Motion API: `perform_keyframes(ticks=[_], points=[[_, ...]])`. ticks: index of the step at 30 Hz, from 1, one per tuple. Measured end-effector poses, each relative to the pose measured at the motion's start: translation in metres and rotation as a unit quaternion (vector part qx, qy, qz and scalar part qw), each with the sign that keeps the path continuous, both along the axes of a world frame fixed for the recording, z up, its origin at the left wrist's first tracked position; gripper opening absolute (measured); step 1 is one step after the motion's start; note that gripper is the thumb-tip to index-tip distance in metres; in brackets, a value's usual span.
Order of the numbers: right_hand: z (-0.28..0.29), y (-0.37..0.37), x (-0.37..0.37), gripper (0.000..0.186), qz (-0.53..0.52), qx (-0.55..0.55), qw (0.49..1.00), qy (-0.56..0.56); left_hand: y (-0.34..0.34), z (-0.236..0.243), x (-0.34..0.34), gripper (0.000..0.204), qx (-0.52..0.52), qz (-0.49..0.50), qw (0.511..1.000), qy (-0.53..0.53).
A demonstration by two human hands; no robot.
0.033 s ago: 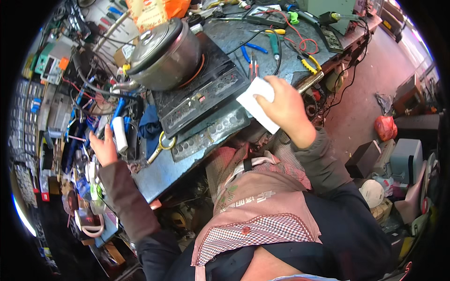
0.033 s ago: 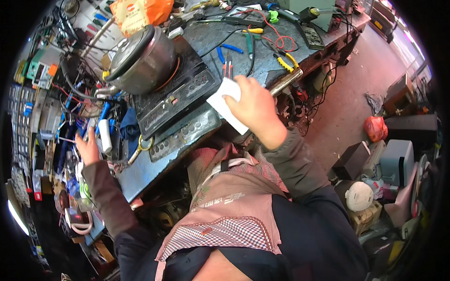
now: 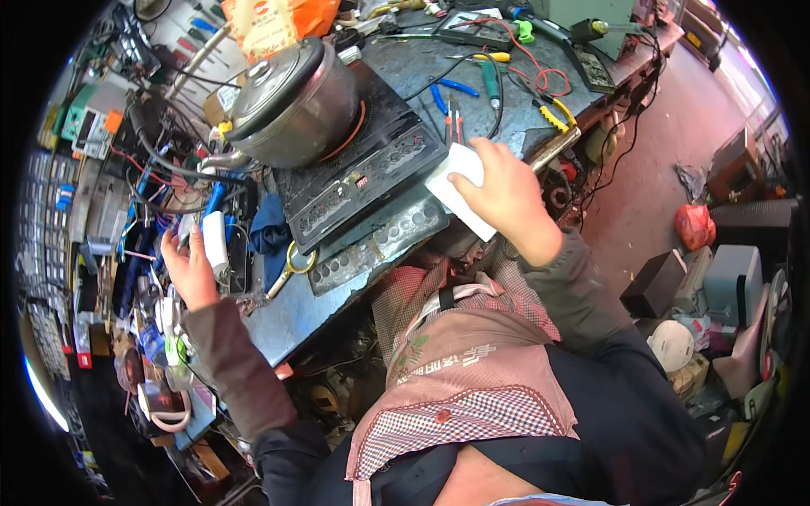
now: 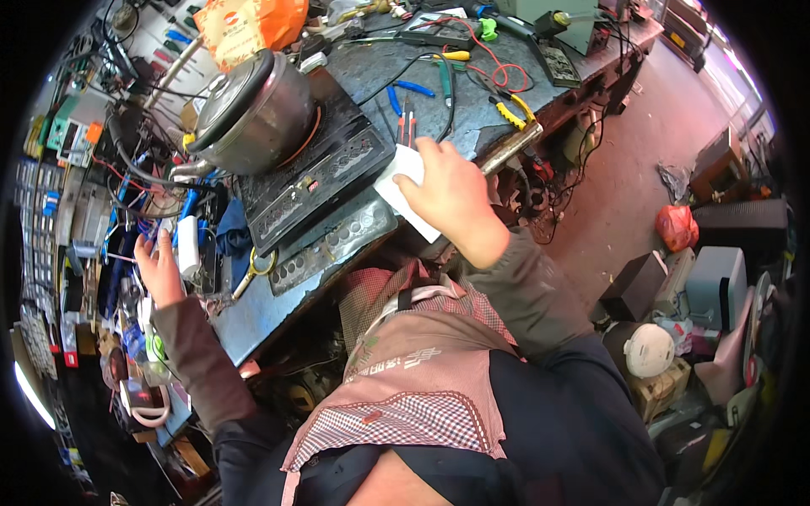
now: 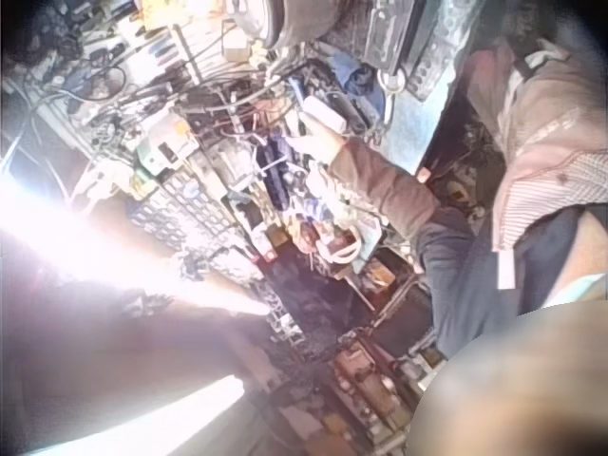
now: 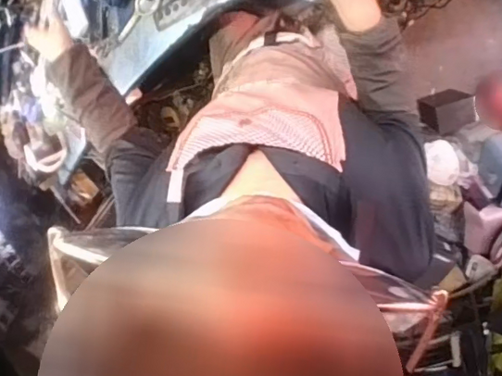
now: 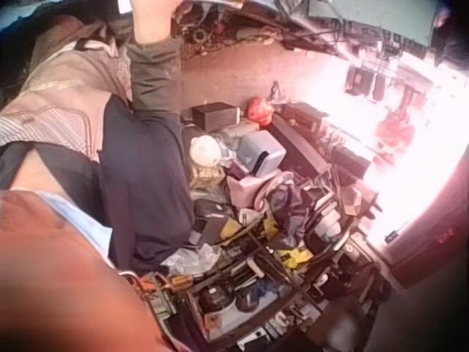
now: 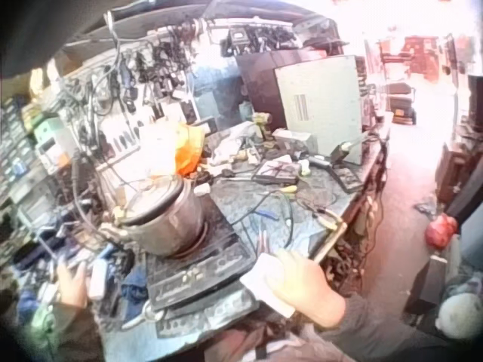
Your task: The person uses a utility knife to pry and scrape a control panel on a small appliance, then wipes the surface with a cloth. The person handles the panel and a cloth, and uses a utility knife throughout.
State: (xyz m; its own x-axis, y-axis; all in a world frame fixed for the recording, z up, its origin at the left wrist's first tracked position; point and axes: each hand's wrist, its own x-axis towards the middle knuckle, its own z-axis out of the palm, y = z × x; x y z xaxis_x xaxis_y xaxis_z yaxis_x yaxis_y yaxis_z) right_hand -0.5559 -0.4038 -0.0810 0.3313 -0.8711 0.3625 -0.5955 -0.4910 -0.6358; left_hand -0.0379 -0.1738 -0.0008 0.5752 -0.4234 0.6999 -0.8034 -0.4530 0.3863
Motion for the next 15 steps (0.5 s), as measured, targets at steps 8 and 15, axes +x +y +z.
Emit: perform_keyframes(ticks=[8,15], points=[[0.013,-0.018,0.038,0.077,-0.015,0.04,0.992,0.123,-0.04,0.008,-0.292,0.024,-0.059,-0.345,0.913,0.21],[-0.009,-0.003,-0.006,0.057,-0.083,-0.041,0.985,-0.142,-0.059,-0.015,-0.374,0.023,0.041,-0.456,0.776,0.434]])
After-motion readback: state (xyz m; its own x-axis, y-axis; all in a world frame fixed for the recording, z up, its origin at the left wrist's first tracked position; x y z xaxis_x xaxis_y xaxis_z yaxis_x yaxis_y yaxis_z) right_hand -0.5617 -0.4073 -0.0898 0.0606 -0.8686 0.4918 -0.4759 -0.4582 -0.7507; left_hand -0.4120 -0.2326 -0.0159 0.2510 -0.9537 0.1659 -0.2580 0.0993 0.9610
